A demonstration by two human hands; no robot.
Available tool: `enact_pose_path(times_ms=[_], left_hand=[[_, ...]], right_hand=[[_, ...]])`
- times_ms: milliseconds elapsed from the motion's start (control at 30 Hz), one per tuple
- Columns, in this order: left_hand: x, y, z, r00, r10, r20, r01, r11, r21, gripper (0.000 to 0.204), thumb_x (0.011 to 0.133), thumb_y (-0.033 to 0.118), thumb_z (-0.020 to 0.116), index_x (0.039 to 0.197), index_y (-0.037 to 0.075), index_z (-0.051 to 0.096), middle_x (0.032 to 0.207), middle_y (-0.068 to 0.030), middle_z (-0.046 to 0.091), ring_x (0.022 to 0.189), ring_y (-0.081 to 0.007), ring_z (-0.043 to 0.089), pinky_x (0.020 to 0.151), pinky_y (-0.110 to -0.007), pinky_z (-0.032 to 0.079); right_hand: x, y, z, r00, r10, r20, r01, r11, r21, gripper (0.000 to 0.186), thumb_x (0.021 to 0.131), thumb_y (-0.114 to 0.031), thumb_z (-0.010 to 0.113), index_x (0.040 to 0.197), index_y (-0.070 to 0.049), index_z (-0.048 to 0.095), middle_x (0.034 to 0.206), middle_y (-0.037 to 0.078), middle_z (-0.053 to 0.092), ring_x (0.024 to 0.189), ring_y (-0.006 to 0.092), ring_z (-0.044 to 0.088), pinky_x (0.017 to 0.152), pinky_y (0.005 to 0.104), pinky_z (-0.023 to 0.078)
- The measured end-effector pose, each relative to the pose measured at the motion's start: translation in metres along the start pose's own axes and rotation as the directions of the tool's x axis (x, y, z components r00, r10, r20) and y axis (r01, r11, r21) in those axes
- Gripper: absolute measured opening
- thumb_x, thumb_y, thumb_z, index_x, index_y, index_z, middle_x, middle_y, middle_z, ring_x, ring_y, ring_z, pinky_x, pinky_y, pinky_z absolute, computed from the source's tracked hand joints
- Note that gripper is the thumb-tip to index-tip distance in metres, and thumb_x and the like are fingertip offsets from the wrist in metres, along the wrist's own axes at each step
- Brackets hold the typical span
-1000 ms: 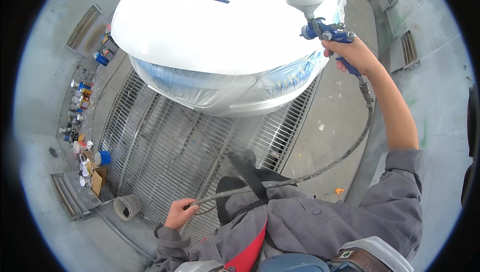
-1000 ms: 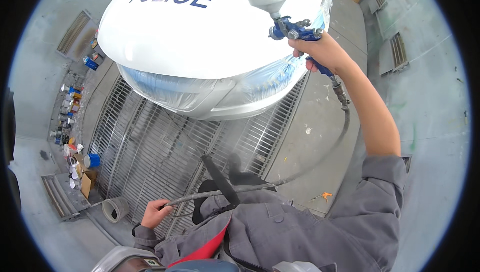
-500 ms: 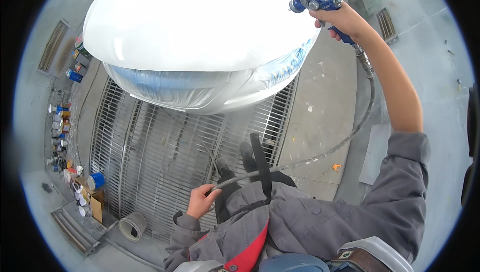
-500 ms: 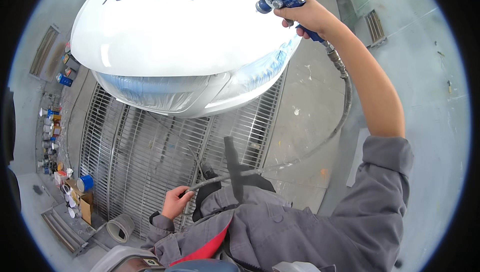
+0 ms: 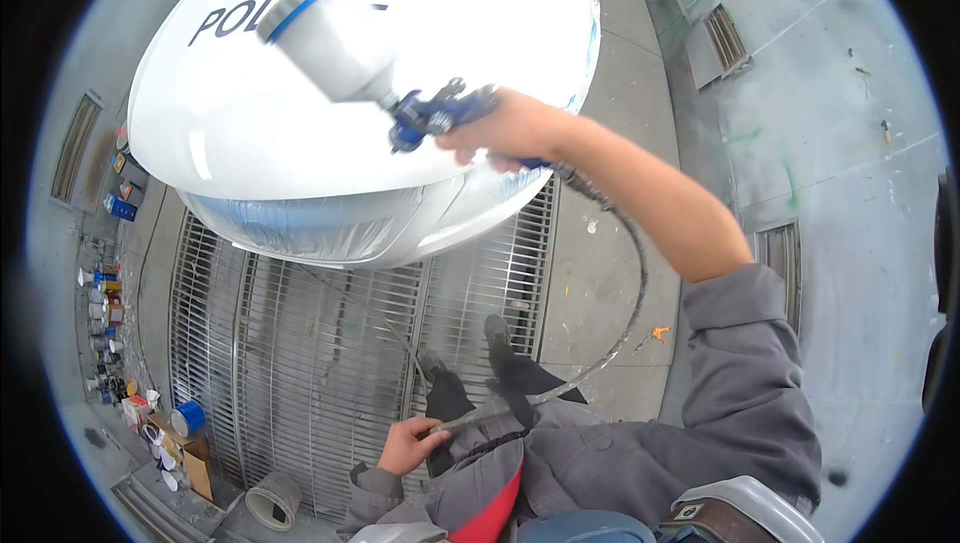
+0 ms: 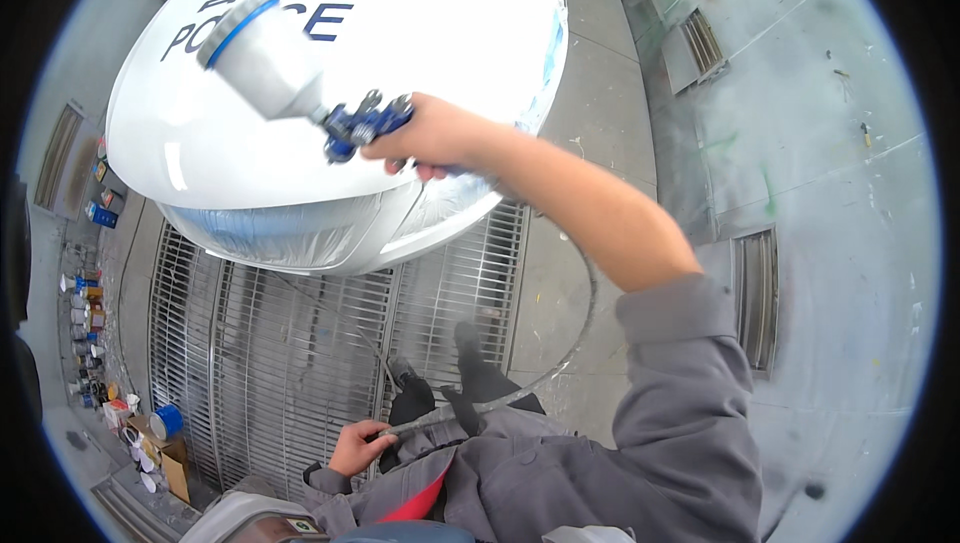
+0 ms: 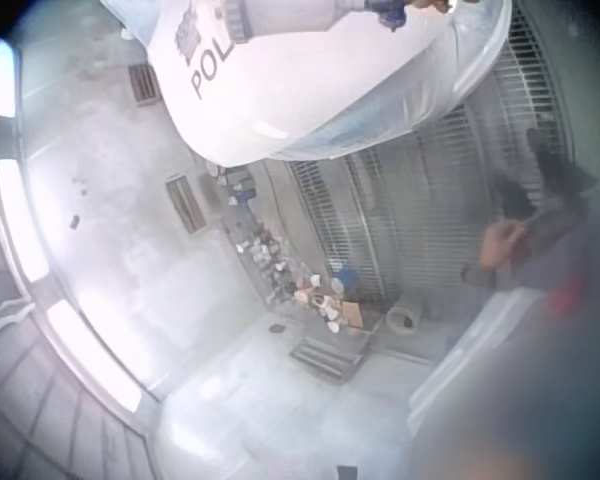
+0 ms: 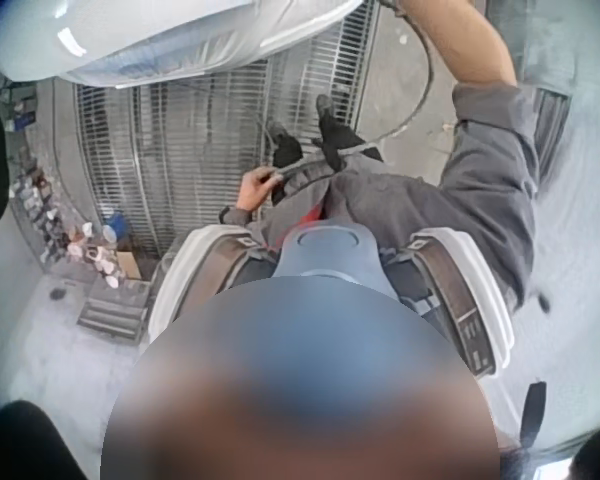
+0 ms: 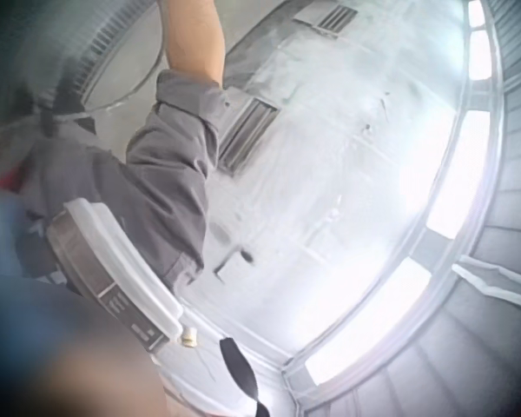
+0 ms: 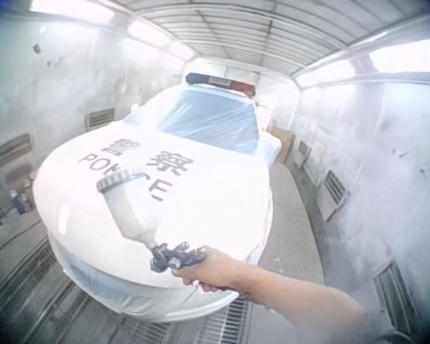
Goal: The person uses a spray gun to apply white paint to a car hood in a paint booth. The hood is masked with plastic and tape, and the person moves the spray gun in steady passes across the surface. The person then refills the spray gun from a paint can.
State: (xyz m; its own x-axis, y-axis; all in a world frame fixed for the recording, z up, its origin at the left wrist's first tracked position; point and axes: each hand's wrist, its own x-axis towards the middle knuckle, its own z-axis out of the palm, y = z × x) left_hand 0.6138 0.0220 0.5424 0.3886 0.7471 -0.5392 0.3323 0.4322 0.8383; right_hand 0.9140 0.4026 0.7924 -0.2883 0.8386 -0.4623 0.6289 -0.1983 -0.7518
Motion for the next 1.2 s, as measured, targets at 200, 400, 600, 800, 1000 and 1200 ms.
enact_pose_path(times_ms=[200, 400, 600, 800, 1000, 1200], left_hand=[[0.015, 0.021, 0.025, 1.000, 0.016, -0.010, -0.016, 1.000, 0.015, 0.027, 0.092, 0.018, 0.085, 0.110, -0.002, 0.079, 0.094, -0.0097, 0.078, 0.084, -0.0141, 0.070, 0.076, -0.031, 0.055], [0.035, 0.038, 0.057, 0.996, 0.077, -0.050, -0.075, 0.996, 0.043, 0.028, 0.092, 0.019, 0.085, 0.109, -0.002, 0.079, 0.095, -0.0121, 0.078, 0.084, -0.0179, 0.072, 0.077, -0.032, 0.057], [0.064, 0.061, 0.082, 0.988, 0.120, -0.092, -0.119, 0.993, 0.023, 0.028, 0.093, 0.019, 0.083, 0.110, -0.003, 0.078, 0.094, -0.0134, 0.079, 0.082, -0.0174, 0.072, 0.076, -0.033, 0.056], [0.076, 0.062, 0.100, 0.981, 0.117, -0.152, -0.109, 0.992, 0.056, 0.028, 0.095, 0.020, 0.082, 0.111, -0.002, 0.078, 0.093, -0.0137, 0.079, 0.082, -0.0174, 0.072, 0.076, -0.033, 0.056], [0.078, 0.067, 0.103, 0.975, 0.099, -0.197, -0.091, 0.995, 0.051, 0.025, 0.096, 0.019, 0.079, 0.111, -0.001, 0.078, 0.082, -0.0090, 0.075, 0.073, -0.0125, 0.066, 0.068, -0.031, 0.052], [0.068, 0.070, 0.092, 0.978, -0.029, -0.206, 0.031, 1.000, 0.005, 0.028, 0.094, 0.024, 0.081, 0.110, 0.001, 0.079, 0.092, -0.0151, 0.078, 0.078, -0.0249, 0.074, 0.073, -0.036, 0.056]], right_hand=[[0.016, 0.026, -0.017, 0.999, -0.032, 0.022, 0.031, 0.999, 0.034, 0.030, 0.092, -0.034, 0.084, 0.095, -0.006, 0.074, 0.075, 0.001, 0.071, 0.051, 0.0077, 0.057, 0.044, 0.0246, 0.045], [0.028, 0.061, -0.089, 0.992, -0.001, -0.123, -0.001, 1.000, -0.013, 0.032, 0.092, -0.035, 0.085, 0.091, -0.005, 0.073, 0.071, 0.002, 0.066, 0.050, 0.0084, 0.055, 0.044, 0.0246, 0.043], [0.020, 0.090, -0.160, 0.956, -0.023, -0.293, 0.002, 0.997, -0.072, 0.033, 0.093, -0.037, 0.083, 0.086, -0.006, 0.071, 0.070, 0.001, 0.065, 0.049, 0.0079, 0.054, 0.042, 0.0241, 0.043], [0.022, 0.110, -0.212, 0.910, -0.017, -0.414, -0.013, 0.997, -0.070, 0.034, 0.094, -0.039, 0.082, 0.091, -0.008, 0.068, 0.074, -0.001, 0.063, 0.052, 0.0070, 0.053, 0.043, 0.0251, 0.042], [0.022, 0.125, -0.246, 0.822, -0.041, -0.569, -0.029, 0.993, -0.113, 0.037, 0.092, -0.040, 0.082, 0.084, -0.007, 0.068, 0.076, 0.001, 0.066, 0.053, 0.0087, 0.055, 0.045, 0.0279, 0.045], [0.003, 0.125, -0.212, 0.766, 0.016, -0.643, -0.176, 0.967, -0.185, 0.044, 0.092, -0.039, 0.082, 0.091, 0.003, 0.067, 0.075, 0.006, 0.067, 0.051, 0.0124, 0.057, 0.045, 0.0307, 0.047]])
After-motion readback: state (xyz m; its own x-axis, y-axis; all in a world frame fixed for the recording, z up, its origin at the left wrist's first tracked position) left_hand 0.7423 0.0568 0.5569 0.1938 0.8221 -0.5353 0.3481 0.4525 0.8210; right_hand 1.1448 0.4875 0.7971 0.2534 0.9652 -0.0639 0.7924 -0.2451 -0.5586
